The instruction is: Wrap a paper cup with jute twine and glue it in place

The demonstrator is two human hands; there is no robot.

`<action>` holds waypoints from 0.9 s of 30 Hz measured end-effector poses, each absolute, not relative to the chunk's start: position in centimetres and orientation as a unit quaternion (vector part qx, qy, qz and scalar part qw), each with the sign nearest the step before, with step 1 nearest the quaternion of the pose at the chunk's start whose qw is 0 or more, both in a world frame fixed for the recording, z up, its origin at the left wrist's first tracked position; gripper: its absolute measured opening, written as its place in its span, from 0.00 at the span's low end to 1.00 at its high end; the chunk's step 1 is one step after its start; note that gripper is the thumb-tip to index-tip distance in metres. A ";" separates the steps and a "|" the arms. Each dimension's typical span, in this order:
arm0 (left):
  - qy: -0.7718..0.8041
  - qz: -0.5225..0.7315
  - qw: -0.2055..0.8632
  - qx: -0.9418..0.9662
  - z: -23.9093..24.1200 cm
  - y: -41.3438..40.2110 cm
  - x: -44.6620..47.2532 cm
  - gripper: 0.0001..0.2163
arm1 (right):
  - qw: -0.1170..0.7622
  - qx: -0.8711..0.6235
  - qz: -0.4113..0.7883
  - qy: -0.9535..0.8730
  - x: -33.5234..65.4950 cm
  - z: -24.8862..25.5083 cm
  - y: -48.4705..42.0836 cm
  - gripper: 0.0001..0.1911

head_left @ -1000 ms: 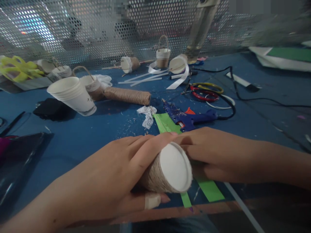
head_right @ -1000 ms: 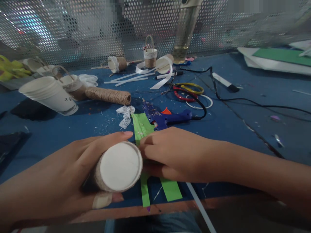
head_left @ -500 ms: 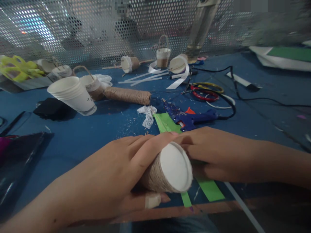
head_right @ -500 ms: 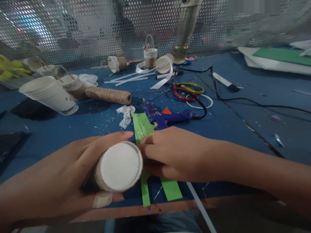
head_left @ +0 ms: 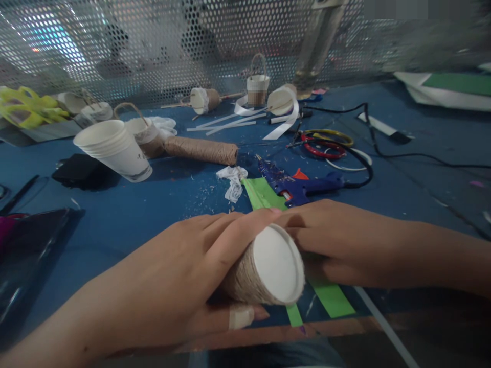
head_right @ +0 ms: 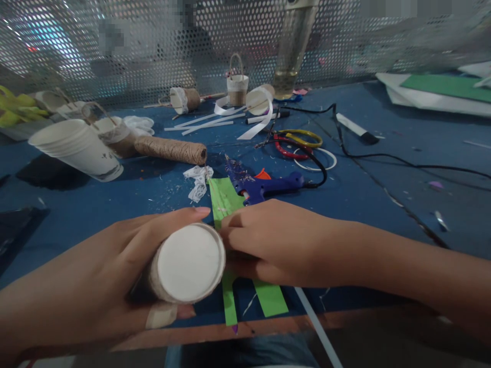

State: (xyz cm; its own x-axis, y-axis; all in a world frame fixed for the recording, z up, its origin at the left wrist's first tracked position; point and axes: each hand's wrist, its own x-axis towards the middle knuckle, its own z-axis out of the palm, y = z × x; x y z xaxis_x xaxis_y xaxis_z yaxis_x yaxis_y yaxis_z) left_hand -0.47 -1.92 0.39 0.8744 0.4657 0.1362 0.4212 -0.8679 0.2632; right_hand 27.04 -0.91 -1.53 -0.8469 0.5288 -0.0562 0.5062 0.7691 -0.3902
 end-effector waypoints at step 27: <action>0.223 0.107 0.125 0.961 0.4 -2.0 -0.2 0.38 | 0.037 -0.275 0.203 -0.939 27.1 -1.4 -1.0 0.09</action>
